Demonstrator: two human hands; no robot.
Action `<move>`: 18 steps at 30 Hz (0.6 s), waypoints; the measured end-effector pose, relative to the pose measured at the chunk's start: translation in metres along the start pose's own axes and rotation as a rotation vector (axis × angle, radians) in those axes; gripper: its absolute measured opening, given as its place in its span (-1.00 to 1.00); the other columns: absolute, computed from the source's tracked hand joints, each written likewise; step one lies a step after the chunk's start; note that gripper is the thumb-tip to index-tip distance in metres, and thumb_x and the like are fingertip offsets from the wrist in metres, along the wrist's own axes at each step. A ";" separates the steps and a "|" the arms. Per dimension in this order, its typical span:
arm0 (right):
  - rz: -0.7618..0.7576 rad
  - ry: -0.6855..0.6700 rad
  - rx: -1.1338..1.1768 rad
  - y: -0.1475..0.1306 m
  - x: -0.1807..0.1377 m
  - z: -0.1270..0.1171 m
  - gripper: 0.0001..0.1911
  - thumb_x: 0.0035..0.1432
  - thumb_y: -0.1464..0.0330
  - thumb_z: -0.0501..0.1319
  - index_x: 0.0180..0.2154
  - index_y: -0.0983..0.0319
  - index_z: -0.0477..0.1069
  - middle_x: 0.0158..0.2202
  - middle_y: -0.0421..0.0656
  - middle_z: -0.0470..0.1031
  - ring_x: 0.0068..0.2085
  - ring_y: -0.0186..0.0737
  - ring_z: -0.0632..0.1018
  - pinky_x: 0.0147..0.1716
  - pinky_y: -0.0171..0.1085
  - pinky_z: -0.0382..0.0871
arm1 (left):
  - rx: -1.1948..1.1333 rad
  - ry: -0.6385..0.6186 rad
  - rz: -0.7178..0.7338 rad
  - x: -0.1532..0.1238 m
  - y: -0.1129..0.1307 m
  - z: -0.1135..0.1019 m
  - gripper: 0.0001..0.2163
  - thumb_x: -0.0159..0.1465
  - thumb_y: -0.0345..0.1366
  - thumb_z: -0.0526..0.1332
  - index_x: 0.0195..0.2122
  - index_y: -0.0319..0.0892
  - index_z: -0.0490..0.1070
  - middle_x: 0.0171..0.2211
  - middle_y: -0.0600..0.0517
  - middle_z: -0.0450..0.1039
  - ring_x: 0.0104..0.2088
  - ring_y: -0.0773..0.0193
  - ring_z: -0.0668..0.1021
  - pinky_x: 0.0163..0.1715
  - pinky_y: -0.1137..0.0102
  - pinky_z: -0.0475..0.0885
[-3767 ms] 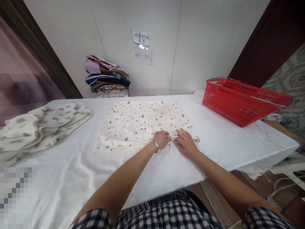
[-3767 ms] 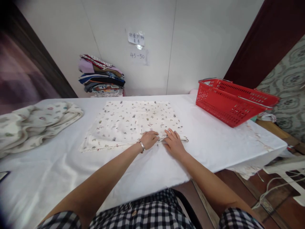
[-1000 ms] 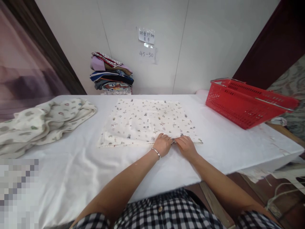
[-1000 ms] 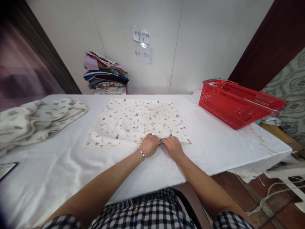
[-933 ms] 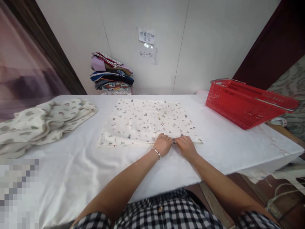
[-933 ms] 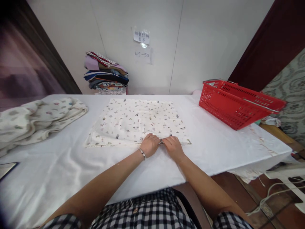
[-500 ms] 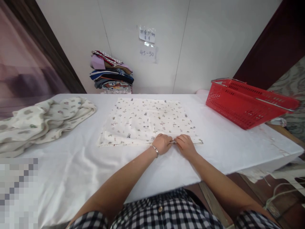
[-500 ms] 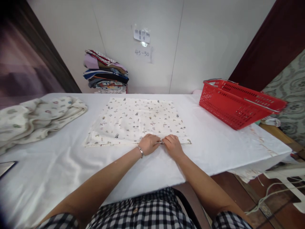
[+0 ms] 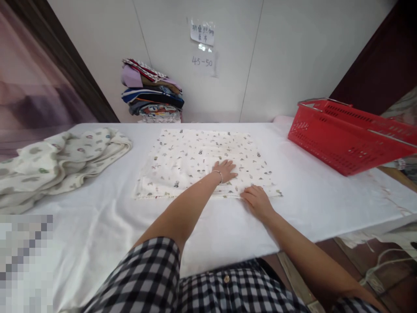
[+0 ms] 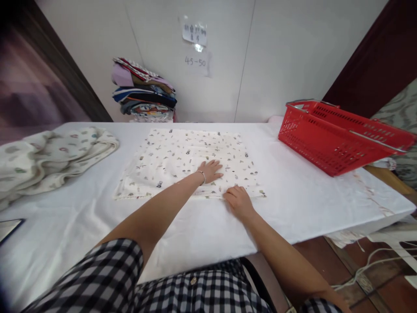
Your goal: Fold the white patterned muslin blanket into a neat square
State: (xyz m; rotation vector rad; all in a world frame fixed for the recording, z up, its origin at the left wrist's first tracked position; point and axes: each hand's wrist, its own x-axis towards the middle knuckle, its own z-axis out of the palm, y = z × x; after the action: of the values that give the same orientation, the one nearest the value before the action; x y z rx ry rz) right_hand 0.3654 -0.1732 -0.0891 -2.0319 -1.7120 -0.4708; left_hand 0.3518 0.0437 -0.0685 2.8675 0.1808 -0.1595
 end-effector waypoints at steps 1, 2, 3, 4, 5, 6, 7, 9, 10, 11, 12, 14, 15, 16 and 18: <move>-0.003 0.006 0.021 0.000 -0.001 0.000 -0.80 0.19 0.48 0.05 -0.31 0.24 0.45 -0.35 -0.09 0.43 -0.29 -0.23 0.34 -0.32 -0.23 0.12 | 0.003 -0.006 -0.007 0.002 -0.002 0.004 -0.51 0.26 0.01 -0.10 0.19 0.00 0.08 0.30 0.04 -0.14 0.27 0.11 -0.04 0.18 -0.01 -0.14; 0.000 0.015 0.039 0.001 -0.001 0.000 -0.79 0.19 0.48 0.04 -0.32 0.24 0.45 -0.35 -0.09 0.43 -0.30 -0.23 0.35 -0.33 -0.23 0.13 | 0.004 -0.007 -0.009 0.003 -0.004 0.007 -0.49 0.26 0.02 -0.13 0.21 0.01 0.03 0.30 0.06 -0.18 0.28 0.12 -0.07 0.18 -0.01 -0.17; 0.008 0.022 0.053 0.001 -0.002 0.000 -0.79 0.19 0.48 0.04 -0.32 0.24 0.45 -0.35 -0.09 0.43 -0.31 -0.23 0.35 -0.33 -0.23 0.14 | 0.006 -0.006 -0.009 0.003 -0.006 0.009 -0.48 0.26 0.03 -0.15 0.22 0.01 0.00 0.31 0.07 -0.21 0.28 0.14 -0.10 0.19 -0.01 -0.20; 0.016 0.026 0.064 0.001 -0.002 0.000 -0.79 0.19 0.47 0.04 -0.31 0.24 0.45 -0.35 -0.09 0.42 -0.31 -0.23 0.35 -0.33 -0.23 0.15 | 0.006 -0.004 -0.007 0.004 -0.007 0.011 -0.47 0.26 0.04 -0.17 0.23 0.01 -0.02 0.31 0.07 -0.21 0.28 0.14 -0.11 0.19 0.00 -0.21; 0.022 0.024 0.073 0.002 -0.002 0.000 -0.79 0.20 0.46 0.04 -0.31 0.24 0.45 -0.35 -0.09 0.42 -0.32 -0.23 0.35 -0.33 -0.23 0.16 | 0.005 -0.001 -0.004 0.004 -0.008 0.013 -0.46 0.26 0.05 -0.18 0.24 0.01 -0.03 0.31 0.08 -0.21 0.28 0.14 -0.11 0.19 0.00 -0.22; 0.024 0.018 0.081 0.002 -0.002 0.000 -0.79 0.20 0.45 0.04 -0.30 0.23 0.45 -0.35 -0.08 0.42 -0.32 -0.22 0.36 -0.33 -0.22 0.17 | 0.003 0.003 -0.003 0.004 -0.009 0.014 -0.46 0.26 0.05 -0.18 0.24 0.01 -0.03 0.31 0.08 -0.20 0.28 0.14 -0.11 0.19 0.00 -0.22; 0.024 0.014 0.089 0.003 -0.003 0.001 -0.79 0.20 0.45 0.04 -0.29 0.23 0.45 -0.34 -0.08 0.42 -0.31 -0.22 0.36 -0.33 -0.22 0.17 | 0.002 0.007 -0.001 0.004 -0.010 0.015 -0.46 0.25 0.06 -0.18 0.24 0.02 -0.03 0.30 0.09 -0.20 0.28 0.14 -0.11 0.19 0.01 -0.22; 0.017 0.013 0.109 0.003 -0.003 0.002 -0.79 0.20 0.44 0.03 -0.28 0.23 0.44 -0.34 -0.07 0.42 -0.30 -0.21 0.36 -0.33 -0.22 0.19 | 0.002 0.015 0.004 0.004 -0.011 0.016 -0.46 0.25 0.06 -0.18 0.23 0.04 -0.02 0.30 0.09 -0.19 0.28 0.15 -0.10 0.20 0.02 -0.22; 0.013 0.008 0.118 0.003 -0.004 0.002 -0.78 0.21 0.44 0.02 -0.28 0.24 0.44 -0.34 -0.07 0.42 -0.30 -0.21 0.36 -0.33 -0.22 0.19 | 0.002 0.020 0.007 0.004 -0.011 0.016 -0.46 0.25 0.06 -0.18 0.23 0.04 -0.02 0.30 0.09 -0.19 0.28 0.16 -0.10 0.20 0.02 -0.22; 0.012 -0.004 0.123 0.002 -0.004 0.002 -0.78 0.21 0.45 0.01 -0.28 0.24 0.44 -0.34 -0.07 0.42 -0.31 -0.22 0.36 -0.33 -0.22 0.19 | 0.003 0.023 0.008 0.003 -0.012 0.016 -0.47 0.26 0.06 -0.19 0.23 0.04 -0.03 0.30 0.09 -0.19 0.28 0.17 -0.10 0.20 0.03 -0.22; 0.014 -0.023 0.122 0.001 -0.004 0.002 -0.77 0.21 0.45 0.01 -0.28 0.25 0.44 -0.34 -0.08 0.41 -0.31 -0.22 0.35 -0.34 -0.22 0.19 | 0.003 0.024 0.010 0.003 -0.011 0.015 -0.47 0.26 0.06 -0.19 0.23 0.04 -0.03 0.30 0.09 -0.20 0.28 0.17 -0.10 0.20 0.02 -0.22; 0.023 -0.064 0.100 -0.002 -0.003 0.001 -0.76 0.22 0.45 0.00 -0.30 0.25 0.44 -0.37 -0.09 0.41 -0.33 -0.23 0.34 -0.34 -0.22 0.18 | -0.009 0.013 0.000 0.002 -0.010 0.012 -0.46 0.25 0.07 -0.19 0.23 0.02 -0.01 0.30 0.08 -0.19 0.28 0.16 -0.10 0.19 0.00 -0.22; 0.029 -0.078 0.085 -0.003 -0.002 0.001 -0.76 0.22 0.46 0.00 -0.30 0.25 0.44 -0.37 -0.09 0.40 -0.33 -0.23 0.34 -0.34 -0.22 0.17 | -0.022 0.005 -0.014 0.003 -0.008 0.011 -0.46 0.25 0.08 -0.19 0.22 0.02 0.01 0.30 0.07 -0.18 0.28 0.14 -0.09 0.18 -0.02 -0.21; 0.030 -0.083 0.072 -0.004 -0.001 0.001 -0.76 0.21 0.47 0.01 -0.31 0.25 0.44 -0.37 -0.09 0.40 -0.33 -0.23 0.33 -0.35 -0.23 0.16 | -0.035 0.005 -0.031 0.003 -0.005 0.009 -0.45 0.24 0.10 -0.20 0.21 0.02 0.04 0.30 0.05 -0.16 0.27 0.11 -0.07 0.18 -0.05 -0.20; 0.020 -0.075 0.060 -0.006 0.000 0.000 -0.77 0.20 0.48 0.02 -0.31 0.25 0.45 -0.37 -0.09 0.40 -0.33 -0.24 0.34 -0.35 -0.24 0.15 | -0.045 0.039 -0.036 0.006 0.003 0.006 -0.43 0.23 0.14 -0.21 0.19 0.03 0.07 0.29 0.04 -0.12 0.27 0.07 -0.05 0.16 -0.09 -0.20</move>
State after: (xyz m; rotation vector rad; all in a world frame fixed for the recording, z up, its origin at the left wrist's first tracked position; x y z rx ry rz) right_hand 0.3591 -0.1721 -0.0885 -2.0456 -1.7264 -0.3369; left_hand 0.3580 0.0400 -0.0745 2.8247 0.2405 -0.1050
